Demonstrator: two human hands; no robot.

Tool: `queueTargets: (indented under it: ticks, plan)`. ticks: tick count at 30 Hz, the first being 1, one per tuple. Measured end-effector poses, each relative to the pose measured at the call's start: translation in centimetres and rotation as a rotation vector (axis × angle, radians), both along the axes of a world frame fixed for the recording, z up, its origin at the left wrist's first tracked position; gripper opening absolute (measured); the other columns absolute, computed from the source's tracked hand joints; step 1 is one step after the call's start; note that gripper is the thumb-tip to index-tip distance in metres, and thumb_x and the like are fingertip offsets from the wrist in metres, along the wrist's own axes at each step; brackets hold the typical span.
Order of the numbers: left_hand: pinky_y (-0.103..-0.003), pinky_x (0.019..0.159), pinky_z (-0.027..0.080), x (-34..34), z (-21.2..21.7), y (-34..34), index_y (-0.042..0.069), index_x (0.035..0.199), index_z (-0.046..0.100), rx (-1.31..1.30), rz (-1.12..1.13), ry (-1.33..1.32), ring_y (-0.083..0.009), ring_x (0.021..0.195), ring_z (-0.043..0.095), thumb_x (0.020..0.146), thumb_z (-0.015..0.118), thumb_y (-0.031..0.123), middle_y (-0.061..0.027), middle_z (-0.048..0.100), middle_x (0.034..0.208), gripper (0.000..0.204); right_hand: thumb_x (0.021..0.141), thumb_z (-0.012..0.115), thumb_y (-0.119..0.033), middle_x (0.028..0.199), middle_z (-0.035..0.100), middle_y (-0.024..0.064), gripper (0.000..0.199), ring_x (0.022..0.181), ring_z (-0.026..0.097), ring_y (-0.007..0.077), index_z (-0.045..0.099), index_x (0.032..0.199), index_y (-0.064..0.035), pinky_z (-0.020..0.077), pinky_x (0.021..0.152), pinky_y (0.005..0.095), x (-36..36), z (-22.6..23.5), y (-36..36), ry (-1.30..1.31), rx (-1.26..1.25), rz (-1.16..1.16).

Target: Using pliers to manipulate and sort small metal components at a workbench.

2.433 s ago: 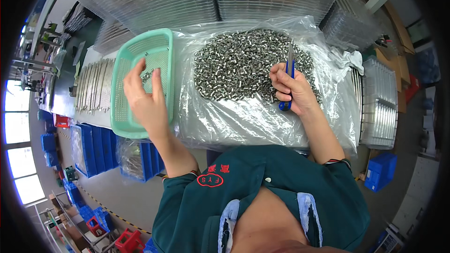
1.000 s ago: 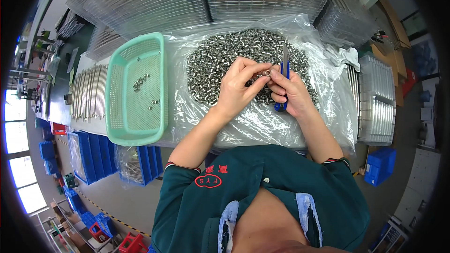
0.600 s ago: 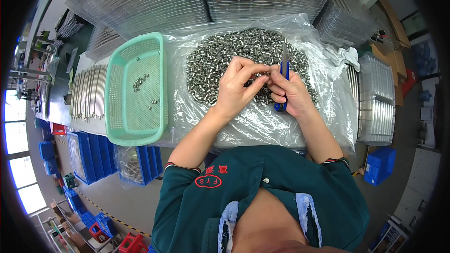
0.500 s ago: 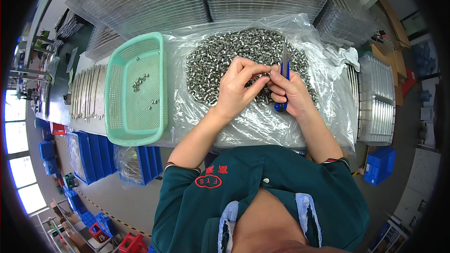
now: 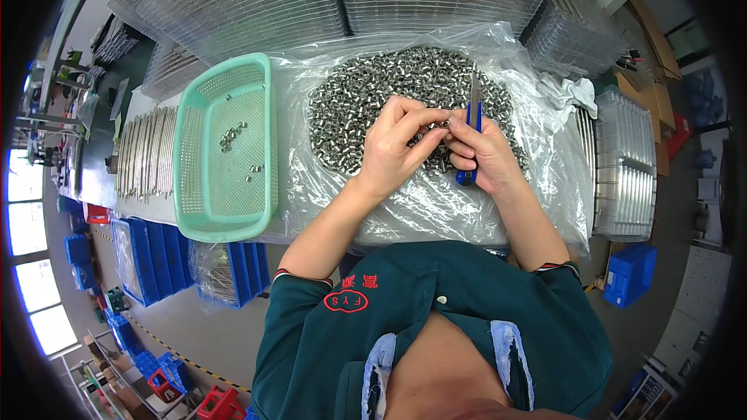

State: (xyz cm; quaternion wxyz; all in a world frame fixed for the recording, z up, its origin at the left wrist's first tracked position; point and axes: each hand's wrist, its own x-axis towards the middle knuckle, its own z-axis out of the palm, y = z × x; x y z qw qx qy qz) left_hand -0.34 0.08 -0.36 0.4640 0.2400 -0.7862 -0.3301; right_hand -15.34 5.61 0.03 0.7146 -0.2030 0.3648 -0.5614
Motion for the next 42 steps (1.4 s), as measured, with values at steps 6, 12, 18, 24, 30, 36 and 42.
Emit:
queueTargets:
  ticks: [6, 12, 18, 24, 30, 36, 42]
  plan:
    - [-0.022, 0.061, 0.051, 0.04, -0.04, 0.0, 0.003, 0.094, 0.062, -0.002, -0.006, -0.004, -0.0134, 0.075, 0.054, 0.071, 0.066, -0.001, -0.0066, 0.049, 0.086, 0.023, 0.084, 0.057, -0.015, 0.072, 0.049, -0.0024, 0.016, 0.05, 0.037, -0.0007, 0.053, 0.093, -0.0024, 0.0276, 0.038, 0.0129, -0.03, -0.04, 0.07, -0.004, 0.015, 0.011]
    - [-0.024, 0.057, 0.048, -0.19, -0.15, 0.05, 0.004, 0.094, 0.062, -0.003, 0.01, 0.052, -0.0149, 0.068, 0.055, 0.071, 0.066, 0.001, -0.0064, 0.051, 0.082, 0.023, 0.085, 0.058, -0.018, 0.075, 0.05, -0.0007, 0.017, 0.051, 0.037, -0.0007, 0.052, 0.092, -0.0038, 0.0281, 0.038, 0.0124, -0.04, -0.01, 0.12, -0.033, 0.015, 0.002]
    - [-0.023, 0.063, 0.05, 0.0, -0.08, 0.05, 0.003, 0.096, 0.061, 0.012, -0.009, 0.003, -0.0135, 0.076, 0.055, 0.073, 0.063, -0.003, -0.0072, 0.05, 0.087, 0.024, 0.084, 0.058, -0.02, 0.076, 0.05, 0.0003, 0.018, 0.051, 0.037, -0.0008, 0.051, 0.09, -0.0041, 0.0281, 0.038, 0.0122, -0.03, -0.17, 0.08, -0.026, -0.023, 0.01]
    - [-0.023, 0.062, 0.05, 0.02, -0.24, 0.08, 0.003, 0.097, 0.061, 0.028, -0.012, -0.001, -0.013, 0.075, 0.055, 0.073, 0.063, -0.002, -0.0073, 0.051, 0.087, 0.024, 0.084, 0.058, -0.019, 0.074, 0.049, -0.0013, 0.017, 0.05, 0.036, -0.0007, 0.051, 0.09, -0.0041, 0.0278, 0.038, 0.0122, 0.11, -0.07, 0.05, 0.017, -0.02, -0.005]
    - [-0.024, 0.058, 0.049, -0.25, -0.01, 0.19, 0.003, 0.094, 0.061, 0.031, 0.011, 0.059, -0.0144, 0.069, 0.056, 0.072, 0.066, 0.001, -0.0071, 0.052, 0.082, 0.022, 0.085, 0.057, -0.016, 0.072, 0.049, -0.0028, 0.015, 0.049, 0.036, -0.0006, 0.052, 0.09, -0.004, 0.0275, 0.038, 0.0127, 0.05, -0.12, 0.04, -0.009, -0.005, 0.002]
    - [-0.023, 0.058, 0.05, -0.14, 0.0, 0.12, 0.002, 0.094, 0.061, 0.025, 0.007, 0.039, -0.014, 0.069, 0.055, 0.072, 0.066, 0.001, -0.007, 0.051, 0.082, 0.022, 0.085, 0.058, -0.016, 0.072, 0.049, -0.0024, 0.015, 0.049, 0.037, -0.0004, 0.052, 0.091, -0.0027, 0.0272, 0.037, 0.013, -0.02, -0.14, 0.04, 0.002, 0.013, 0.014]
    - [-0.023, 0.059, 0.05, -0.15, -0.04, 0.13, 0.002, 0.094, 0.061, 0.026, 0.003, 0.048, -0.0139, 0.069, 0.055, 0.072, 0.066, 0.001, -0.0071, 0.051, 0.082, 0.022, 0.085, 0.057, -0.016, 0.073, 0.05, -0.0017, 0.015, 0.049, 0.037, -0.0004, 0.053, 0.091, -0.0023, 0.0272, 0.037, 0.0131, 0.02, -0.09, 0.08, -0.004, 0.011, 0.016]
